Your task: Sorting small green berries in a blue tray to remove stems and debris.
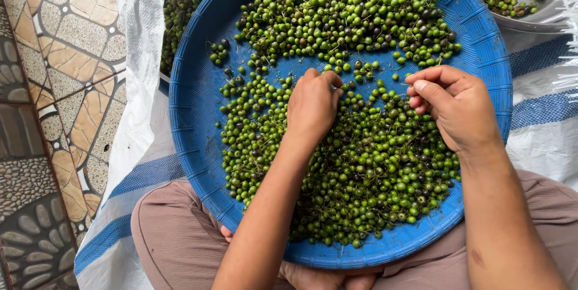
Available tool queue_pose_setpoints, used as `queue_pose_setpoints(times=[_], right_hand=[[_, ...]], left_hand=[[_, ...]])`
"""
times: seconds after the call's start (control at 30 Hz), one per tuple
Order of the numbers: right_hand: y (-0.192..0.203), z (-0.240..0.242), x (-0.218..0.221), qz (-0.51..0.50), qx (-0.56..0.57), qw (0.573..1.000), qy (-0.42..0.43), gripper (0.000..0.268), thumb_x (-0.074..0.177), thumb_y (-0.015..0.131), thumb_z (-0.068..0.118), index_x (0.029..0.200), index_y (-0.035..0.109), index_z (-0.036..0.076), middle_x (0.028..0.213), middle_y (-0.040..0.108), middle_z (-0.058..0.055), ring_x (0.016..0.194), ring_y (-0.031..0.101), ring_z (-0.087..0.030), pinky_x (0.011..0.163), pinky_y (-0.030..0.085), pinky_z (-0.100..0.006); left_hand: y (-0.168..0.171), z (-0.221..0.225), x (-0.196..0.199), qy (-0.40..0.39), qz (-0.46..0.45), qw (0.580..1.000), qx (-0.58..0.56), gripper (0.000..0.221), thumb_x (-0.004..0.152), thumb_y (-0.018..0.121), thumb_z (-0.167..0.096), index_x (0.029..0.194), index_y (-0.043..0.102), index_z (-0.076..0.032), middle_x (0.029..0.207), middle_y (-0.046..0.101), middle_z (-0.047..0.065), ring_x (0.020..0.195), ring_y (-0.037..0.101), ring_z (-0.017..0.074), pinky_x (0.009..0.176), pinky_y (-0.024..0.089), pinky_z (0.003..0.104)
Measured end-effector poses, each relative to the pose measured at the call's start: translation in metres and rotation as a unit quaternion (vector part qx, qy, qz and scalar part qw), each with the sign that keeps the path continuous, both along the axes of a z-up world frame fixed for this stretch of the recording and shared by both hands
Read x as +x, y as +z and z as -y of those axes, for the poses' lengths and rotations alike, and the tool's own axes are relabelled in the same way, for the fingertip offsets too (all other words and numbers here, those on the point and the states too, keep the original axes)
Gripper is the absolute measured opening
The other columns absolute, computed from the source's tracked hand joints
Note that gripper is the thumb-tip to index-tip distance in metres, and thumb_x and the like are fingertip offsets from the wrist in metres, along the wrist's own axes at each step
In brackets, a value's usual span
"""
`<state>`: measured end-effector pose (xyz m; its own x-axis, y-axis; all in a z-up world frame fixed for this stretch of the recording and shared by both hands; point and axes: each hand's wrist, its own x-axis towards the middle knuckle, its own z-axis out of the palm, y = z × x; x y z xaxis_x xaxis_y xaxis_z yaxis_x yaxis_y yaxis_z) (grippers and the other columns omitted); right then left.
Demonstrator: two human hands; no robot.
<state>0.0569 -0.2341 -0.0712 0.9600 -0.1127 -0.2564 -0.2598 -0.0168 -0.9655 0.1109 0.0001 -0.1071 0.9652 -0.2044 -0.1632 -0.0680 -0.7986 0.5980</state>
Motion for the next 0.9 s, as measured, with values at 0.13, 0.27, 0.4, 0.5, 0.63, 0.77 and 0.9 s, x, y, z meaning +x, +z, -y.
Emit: queue_pose_setpoints(times=[0.13, 0.27, 0.4, 0.5, 0.63, 0.77, 0.9], right_hand=[[0.0, -0.005, 0.0, -0.001, 0.005, 1.0, 0.004, 0.011, 0.104, 0.061, 0.002, 0.112, 0.069, 0.0, 0.092, 0.069, -0.01, 0.076, 0.064, -0.013, 0.064, 0.05, -0.021], [-0.003, -0.006, 0.001, -0.019, 0.047, 0.999, 0.006, 0.012, 0.103, 0.06, 0.002, 0.111, 0.069, -0.001, 0.093, 0.069, -0.012, 0.076, 0.066, -0.015, 0.066, 0.052, -0.021], [0.007, -0.017, 0.001, -0.108, 0.196, 0.972, 0.07, 0.033, 0.104, 0.05, 0.01, 0.125, 0.063, -0.011, 0.113, 0.071, -0.026, 0.097, 0.07, -0.03, 0.09, 0.059, -0.037], [0.009, -0.027, 0.001, -0.134, 0.239, 0.961, 0.042, 0.035, 0.106, 0.046, 0.011, 0.126, 0.061, -0.012, 0.117, 0.068, -0.026, 0.109, 0.067, -0.033, 0.1, 0.058, -0.045], [0.002, -0.019, 0.002, -0.135, 0.224, 0.965, 0.035, 0.03, 0.106, 0.047, 0.011, 0.122, 0.064, -0.008, 0.119, 0.07, -0.024, 0.106, 0.069, -0.029, 0.094, 0.059, -0.038], [-0.004, -0.013, 0.002, -0.101, 0.198, 0.974, 0.039, 0.025, 0.106, 0.051, 0.01, 0.122, 0.062, -0.006, 0.11, 0.068, -0.021, 0.103, 0.069, -0.028, 0.089, 0.058, -0.033], [-0.009, -0.009, 0.001, -0.086, 0.189, 0.978, 0.036, 0.023, 0.107, 0.052, 0.011, 0.122, 0.062, -0.003, 0.111, 0.067, -0.019, 0.103, 0.067, -0.026, 0.088, 0.057, -0.032]], left_hand=[[0.033, -0.001, -0.01, 0.03, -0.096, 0.981, -0.166, 0.012, 0.096, 0.069, -0.022, 0.103, 0.074, -0.013, 0.104, 0.067, 0.007, 0.088, 0.065, 0.0234, 0.08, 0.054, 0.042], [0.037, 0.0, -0.018, 0.02, -0.093, 0.954, -0.285, 0.013, 0.093, 0.071, -0.026, 0.097, 0.076, -0.014, 0.094, 0.07, 0.001, 0.078, 0.062, 0.0139, 0.068, 0.049, 0.032], [0.035, 0.009, -0.026, -0.002, -0.026, 0.95, -0.312, 0.014, 0.088, 0.078, -0.03, 0.091, 0.078, -0.017, 0.086, 0.07, -0.001, 0.074, 0.061, 0.0102, 0.066, 0.049, 0.027], [0.04, 0.012, -0.03, -0.023, -0.027, 0.954, -0.296, 0.019, 0.09, 0.076, -0.028, 0.106, 0.081, -0.019, 0.084, 0.065, -0.001, 0.077, 0.058, 0.0125, 0.071, 0.05, 0.029], [0.045, 0.013, -0.043, -0.014, -0.041, 0.961, -0.273, 0.027, 0.092, 0.072, -0.034, 0.115, 0.078, -0.021, 0.085, 0.062, 0.001, 0.074, 0.06, 0.0149, 0.072, 0.05, 0.031], [0.048, 0.002, -0.061, -0.008, -0.012, 0.977, -0.215, 0.029, 0.091, 0.073, -0.03, 0.117, 0.073, -0.018, 0.09, 0.064, 0.006, 0.08, 0.067, 0.0235, 0.074, 0.052, 0.039], [0.036, -0.034, -0.061, 0.125, 0.058, 0.987, -0.088, 0.023, 0.097, 0.063, -0.02, 0.117, 0.073, -0.011, 0.1, 0.068, 0.012, 0.095, 0.063, 0.0267, 0.08, 0.052, 0.041]])
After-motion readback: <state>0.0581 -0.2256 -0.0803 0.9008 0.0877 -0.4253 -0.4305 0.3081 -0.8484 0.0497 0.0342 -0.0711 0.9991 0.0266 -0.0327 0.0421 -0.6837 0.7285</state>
